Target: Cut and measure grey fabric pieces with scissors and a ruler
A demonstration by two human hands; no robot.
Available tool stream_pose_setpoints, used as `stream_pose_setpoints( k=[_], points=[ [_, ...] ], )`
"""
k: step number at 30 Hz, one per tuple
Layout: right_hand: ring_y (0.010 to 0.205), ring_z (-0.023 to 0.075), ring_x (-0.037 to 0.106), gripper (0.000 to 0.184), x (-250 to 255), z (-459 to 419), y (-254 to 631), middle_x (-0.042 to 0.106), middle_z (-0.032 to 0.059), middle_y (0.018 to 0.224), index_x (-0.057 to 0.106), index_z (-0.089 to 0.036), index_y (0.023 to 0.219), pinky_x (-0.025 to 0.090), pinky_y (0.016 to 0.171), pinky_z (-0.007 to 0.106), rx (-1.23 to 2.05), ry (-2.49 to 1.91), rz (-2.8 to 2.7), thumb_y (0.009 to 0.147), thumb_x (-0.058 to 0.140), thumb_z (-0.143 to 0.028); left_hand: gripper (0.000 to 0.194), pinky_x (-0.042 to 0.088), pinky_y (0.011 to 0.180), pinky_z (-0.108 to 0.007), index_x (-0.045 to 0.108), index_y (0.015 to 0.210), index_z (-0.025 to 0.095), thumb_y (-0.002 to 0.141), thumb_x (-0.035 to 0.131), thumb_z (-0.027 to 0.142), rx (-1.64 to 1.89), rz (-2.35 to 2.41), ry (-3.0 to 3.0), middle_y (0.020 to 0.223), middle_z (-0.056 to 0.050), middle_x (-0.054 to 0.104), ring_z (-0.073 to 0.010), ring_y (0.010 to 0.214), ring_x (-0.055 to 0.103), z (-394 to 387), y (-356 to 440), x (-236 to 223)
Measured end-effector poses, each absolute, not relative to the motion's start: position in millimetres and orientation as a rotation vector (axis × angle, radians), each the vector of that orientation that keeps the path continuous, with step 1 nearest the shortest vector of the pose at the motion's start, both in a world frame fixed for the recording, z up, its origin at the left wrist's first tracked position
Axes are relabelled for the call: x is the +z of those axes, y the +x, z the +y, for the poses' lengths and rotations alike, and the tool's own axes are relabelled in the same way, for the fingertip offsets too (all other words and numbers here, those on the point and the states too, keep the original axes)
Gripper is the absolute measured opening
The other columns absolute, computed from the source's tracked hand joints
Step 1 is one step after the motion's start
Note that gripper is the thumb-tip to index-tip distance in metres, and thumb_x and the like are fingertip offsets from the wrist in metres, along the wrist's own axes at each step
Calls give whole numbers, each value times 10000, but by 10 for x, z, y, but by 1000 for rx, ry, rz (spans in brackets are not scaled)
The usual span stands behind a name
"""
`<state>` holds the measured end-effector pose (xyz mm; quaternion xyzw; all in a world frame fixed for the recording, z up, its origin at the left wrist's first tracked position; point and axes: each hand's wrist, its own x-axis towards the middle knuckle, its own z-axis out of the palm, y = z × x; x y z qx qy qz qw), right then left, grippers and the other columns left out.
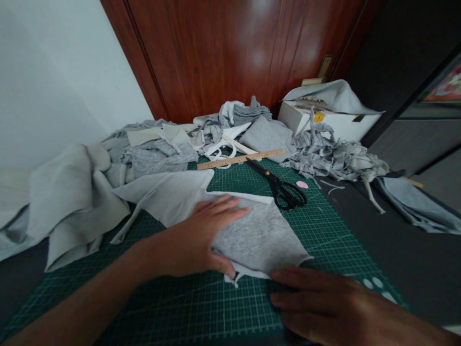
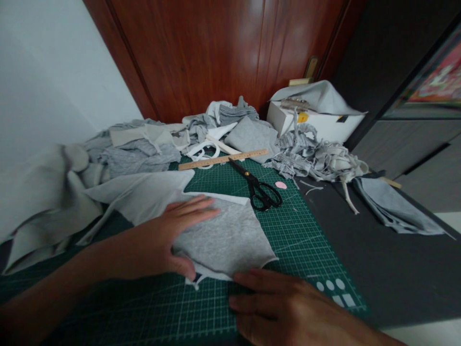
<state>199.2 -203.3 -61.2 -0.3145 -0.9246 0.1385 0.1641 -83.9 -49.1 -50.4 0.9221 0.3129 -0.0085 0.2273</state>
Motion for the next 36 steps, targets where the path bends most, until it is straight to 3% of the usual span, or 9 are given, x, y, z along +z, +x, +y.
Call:
stream_pose_setpoints(
  k=[4,6,8,11,13,17,20,26,36],
  points=[
    [1274,341,727,721,-486,-1628,1935,720,77,1461,571,-359,1564,666,995,446,438,-1172,-2400,899,839,-433,243,307,1252,-540,755,1172,325,930,755,311,160,815,2603,1619,-38,544,-330,1530,444,-703,-869,-598],
    [1438,433,576,1108,-480,-1320,1856,554,198,1617,421,-255,1668,554,1124,579,404,-1258,-2448,737,946,-544,79,406,1157,-484,757,1016,260,957,709,241,275,808,2614,1432,-63,673,-295,1362,587,-744,-847,-651],
    [1473,489,507,1240,-505,-1040,1762,531,299,1593,471,-105,1617,514,1130,604,428,-1326,-2546,594,1010,-552,39,452,1083,-434,739,980,233,946,720,230,354,791,2630,1303,-64,719,-267,1233,646,-735,-848,-652],
    [1038,332,758,411,-538,-757,1681,794,153,1148,750,-137,1217,593,855,420,566,-1366,-2559,863,840,-324,224,474,1045,-423,712,1078,220,921,766,369,447,981,2651,1228,-81,730,-280,1174,656,-646,-946,-548],
    [768,229,734,76,-500,-612,1694,791,39,859,785,-195,967,526,673,321,731,-1305,-2526,935,719,-217,361,488,1032,-452,668,1183,183,918,748,415,491,1323,2627,1221,-123,720,-315,1165,657,-555,-1057,-464],
    [596,186,627,76,-195,-142,1771,727,-9,663,806,-219,789,435,551,291,702,-1309,-2199,806,831,-289,547,509,1006,-525,621,1252,88,885,738,477,274,1717,2561,1250,-227,681,-407,1173,654,-384,-1216,-442],
    [600,169,571,169,113,388,1733,691,-6,663,772,-203,748,394,550,291,528,-1368,-2012,765,873,-339,456,521,976,-526,666,1152,100,905,680,483,234,1760,2614,1204,-229,673,-415,1154,649,-333,-1220,-530],
    [592,155,541,210,371,1204,1531,645,-12,631,737,-178,696,385,573,307,310,-1494,-1749,658,934,-239,146,526,904,-440,671,963,159,871,568,207,364,1733,2607,1103,-167,692,-332,1062,673,-282,-1237,-625],
    [616,204,597,332,222,1490,1569,629,7,627,690,-197,704,440,543,319,295,-1536,-1537,670,958,-391,62,447,773,-345,590,857,208,841,587,148,630,1718,2423,868,-54,688,-218,808,631,-213,-1335,-614]
  ],
)
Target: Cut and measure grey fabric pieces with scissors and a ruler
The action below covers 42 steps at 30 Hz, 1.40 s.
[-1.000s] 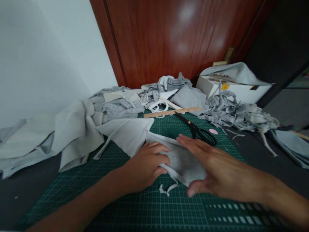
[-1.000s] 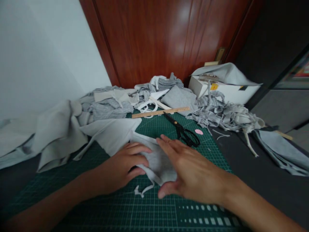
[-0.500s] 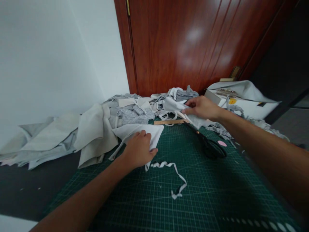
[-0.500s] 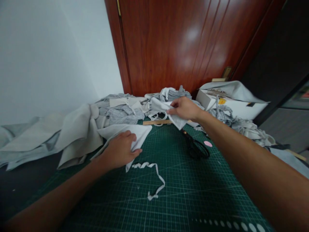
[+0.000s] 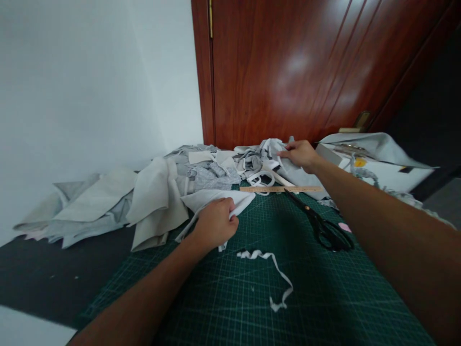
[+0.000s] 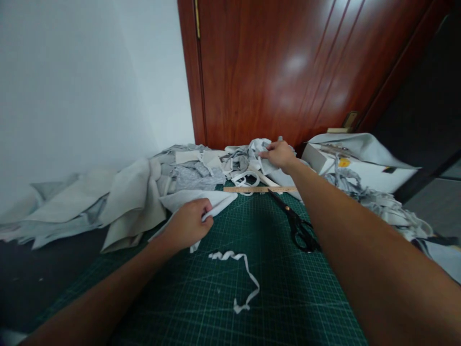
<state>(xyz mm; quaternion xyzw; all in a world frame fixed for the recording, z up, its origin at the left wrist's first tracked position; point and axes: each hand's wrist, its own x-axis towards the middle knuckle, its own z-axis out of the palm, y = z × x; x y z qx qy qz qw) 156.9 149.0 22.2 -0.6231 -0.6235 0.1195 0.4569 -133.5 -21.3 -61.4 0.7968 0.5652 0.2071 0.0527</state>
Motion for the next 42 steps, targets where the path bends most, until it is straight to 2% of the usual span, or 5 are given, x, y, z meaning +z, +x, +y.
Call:
stream_pose_setpoints(
  k=[11,19,29,36,42],
  points=[
    [1188,396,653,391,180,1362,871,762,156,1040,687,-202,815,537,982,479,586,-1402,-1600,760,924,-507,112,408,657,-300,532,827,217,852,619,151,1102,1468,2107,729,5,617,-171,669,584,-115,-1428,-691],
    [1133,333,717,573,-457,543,946,783,164,1150,720,-227,987,611,966,512,1266,-1070,-1522,867,669,-785,384,516,576,-232,554,1050,192,735,767,141,1557,797,1093,782,27,695,-117,599,626,-75,-1531,-333],
    [725,223,750,184,-411,522,639,770,18,724,689,-200,829,641,751,372,1279,-902,-1228,767,834,-104,376,500,525,-248,662,1067,119,692,699,116,1298,914,1148,802,-45,669,-144,601,619,-42,-1642,-298],
    [579,127,639,280,429,670,1116,663,-40,629,635,-207,731,586,647,274,921,-889,-1106,921,683,-8,468,415,1208,-504,694,1196,217,740,793,202,1436,1082,1625,1366,-96,678,-308,1360,571,-493,-1343,-374],
    [560,95,585,323,795,423,1593,634,-40,602,667,-162,754,537,692,301,740,-911,-1097,981,584,52,1058,28,1099,-937,251,1685,443,795,653,851,357,1452,2524,1807,-160,-46,-601,1603,-55,-1150,-1214,-591]
  ],
)
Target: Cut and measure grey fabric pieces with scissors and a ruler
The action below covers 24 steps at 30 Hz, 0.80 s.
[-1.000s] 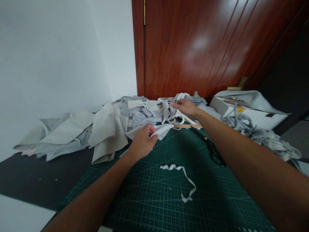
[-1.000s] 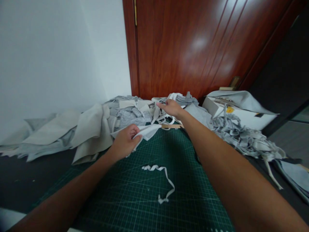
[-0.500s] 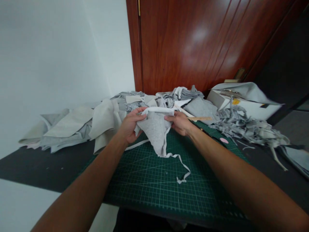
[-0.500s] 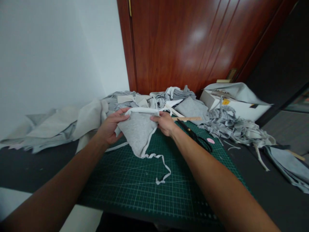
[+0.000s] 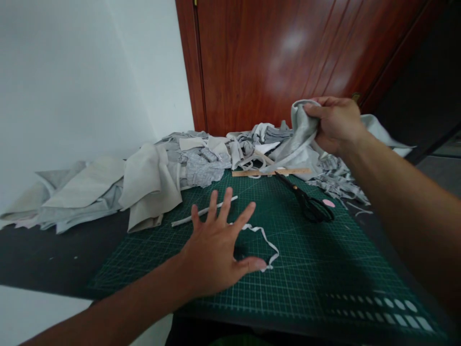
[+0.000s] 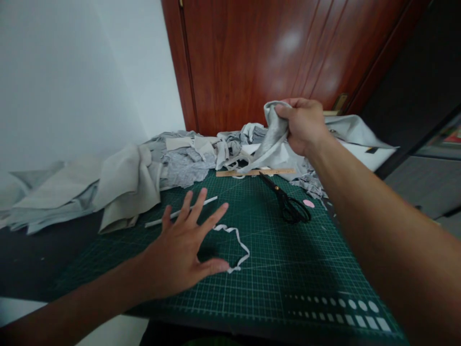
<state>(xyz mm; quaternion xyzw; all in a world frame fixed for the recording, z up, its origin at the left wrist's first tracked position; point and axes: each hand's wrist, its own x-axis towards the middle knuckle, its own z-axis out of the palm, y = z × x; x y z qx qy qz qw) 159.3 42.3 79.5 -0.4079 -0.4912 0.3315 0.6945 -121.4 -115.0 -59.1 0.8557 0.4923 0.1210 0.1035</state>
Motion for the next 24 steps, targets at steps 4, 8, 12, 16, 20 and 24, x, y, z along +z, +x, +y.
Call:
stream_pose_setpoints(
  k=[4,8,12,16,20,24],
  points=[
    [585,99,603,315,800,239,1955,642,-19,620,687,-140,756,510,700,338,651,-959,-1068,975,589,65,1073,24,1108,-917,177,1717,351,852,521,884,178,1524,2371,1783,-259,25,-579,1615,-13,-950,-1106,-784],
    [553,110,595,294,727,118,2233,633,-20,621,690,-144,764,504,662,339,596,-1003,-1005,957,609,63,785,228,1232,-700,493,1589,317,903,718,624,454,1191,2497,1696,-196,399,-423,1587,319,-728,-784,-904],
    [558,113,608,268,676,-4,2447,648,-9,638,686,-146,775,501,647,321,577,-1016,-950,944,632,55,188,520,916,-361,775,961,196,991,591,212,648,775,2480,1097,-95,707,-215,1009,673,-543,-570,-977],
    [567,113,609,281,730,-168,2625,645,-10,639,671,-151,776,489,647,324,530,-1005,-911,948,618,64,151,503,821,-349,725,763,195,889,666,136,743,810,2421,823,-40,671,-200,810,641,-160,-280,-870],
    [572,116,616,263,799,-317,2719,665,5,658,691,-136,801,491,656,338,515,-1010,-911,953,609,62,58,491,1008,-430,720,908,171,905,663,182,947,917,2298,1021,-103,734,-265,1026,674,328,292,-519],
    [566,120,628,272,785,-428,2679,686,15,657,707,-132,802,493,638,321,575,-1034,-959,935,608,84,532,351,1193,-556,617,1286,144,899,740,488,1083,992,2143,1458,-237,586,-399,1422,489,571,719,-197]
  ],
)
